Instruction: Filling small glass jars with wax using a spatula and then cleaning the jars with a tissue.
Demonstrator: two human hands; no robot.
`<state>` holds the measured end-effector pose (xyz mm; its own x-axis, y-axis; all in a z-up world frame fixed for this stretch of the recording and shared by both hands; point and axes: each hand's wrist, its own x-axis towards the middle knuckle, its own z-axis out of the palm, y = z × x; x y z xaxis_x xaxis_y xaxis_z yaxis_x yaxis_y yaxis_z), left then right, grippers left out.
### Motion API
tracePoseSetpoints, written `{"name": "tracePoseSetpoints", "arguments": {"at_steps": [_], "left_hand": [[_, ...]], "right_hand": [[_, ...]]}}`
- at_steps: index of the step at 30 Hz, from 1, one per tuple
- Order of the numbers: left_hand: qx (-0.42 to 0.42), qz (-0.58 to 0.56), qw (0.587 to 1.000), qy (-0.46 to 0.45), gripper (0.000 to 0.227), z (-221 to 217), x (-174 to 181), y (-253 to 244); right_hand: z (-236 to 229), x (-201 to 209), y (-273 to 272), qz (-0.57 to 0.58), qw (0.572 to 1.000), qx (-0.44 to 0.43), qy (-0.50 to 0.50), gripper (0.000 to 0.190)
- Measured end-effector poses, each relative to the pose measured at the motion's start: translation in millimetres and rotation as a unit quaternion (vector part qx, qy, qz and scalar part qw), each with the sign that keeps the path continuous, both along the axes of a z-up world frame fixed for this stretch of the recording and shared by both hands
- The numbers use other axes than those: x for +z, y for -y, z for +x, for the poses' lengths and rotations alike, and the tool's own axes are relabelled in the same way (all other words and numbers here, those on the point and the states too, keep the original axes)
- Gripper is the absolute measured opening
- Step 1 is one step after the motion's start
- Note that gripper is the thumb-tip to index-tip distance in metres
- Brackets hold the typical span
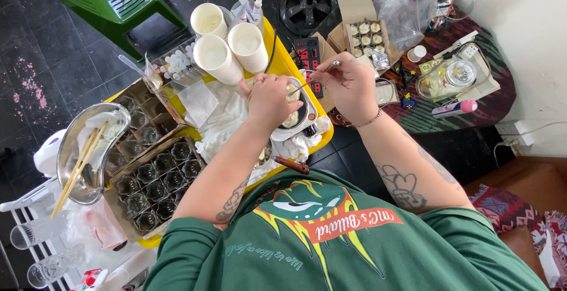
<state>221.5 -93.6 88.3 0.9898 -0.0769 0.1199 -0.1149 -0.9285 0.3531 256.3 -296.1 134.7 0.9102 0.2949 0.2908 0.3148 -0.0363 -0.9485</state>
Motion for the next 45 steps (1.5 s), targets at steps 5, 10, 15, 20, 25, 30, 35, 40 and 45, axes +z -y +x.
{"name": "tracePoseSetpoints", "arguments": {"at_steps": [5,10,15,20,25,30,35,40,45], "left_hand": [[-0.011,-0.026,1.0,0.0,0.057,-6,2,-10],[0.029,-0.098,0.994,-0.029,0.05,-32,40,-31],[0.095,-0.184,0.977,-0.045,0.041,-73,55,-62],[0.151,-0.198,0.968,-0.013,0.033,-115,53,-97],[0.191,-0.213,0.958,-0.027,0.031,-145,50,-119],[0.165,-0.236,0.958,0.001,0.028,-162,32,-134],[0.136,-0.249,0.959,0.002,0.027,-171,22,-141],[0.161,-0.257,0.951,-0.055,0.027,-178,23,-146],[0.109,-0.3,0.948,0.005,0.022,-187,16,-159]], "right_hand": [[-6,6,13,0.01,0.999,-0.029,0.023,0.015],[-11,12,25,0.143,0.986,-0.084,-0.013,0.016],[-19,10,45,0.34,0.91,-0.144,-0.188,0.007],[-35,1,51,0.417,0.87,-0.085,-0.249,0.006],[-60,8,40,0.421,0.875,-0.059,-0.231,0.007],[-92,20,23,0.363,0.918,-0.068,-0.141,0.011],[-139,24,4,0.119,0.992,-0.036,0.029,0.021],[-173,14,-27,-0.062,0.985,0.017,0.158,0.018],[-193,-9,-50,-0.146,0.918,0.111,0.351,0.022]]}}
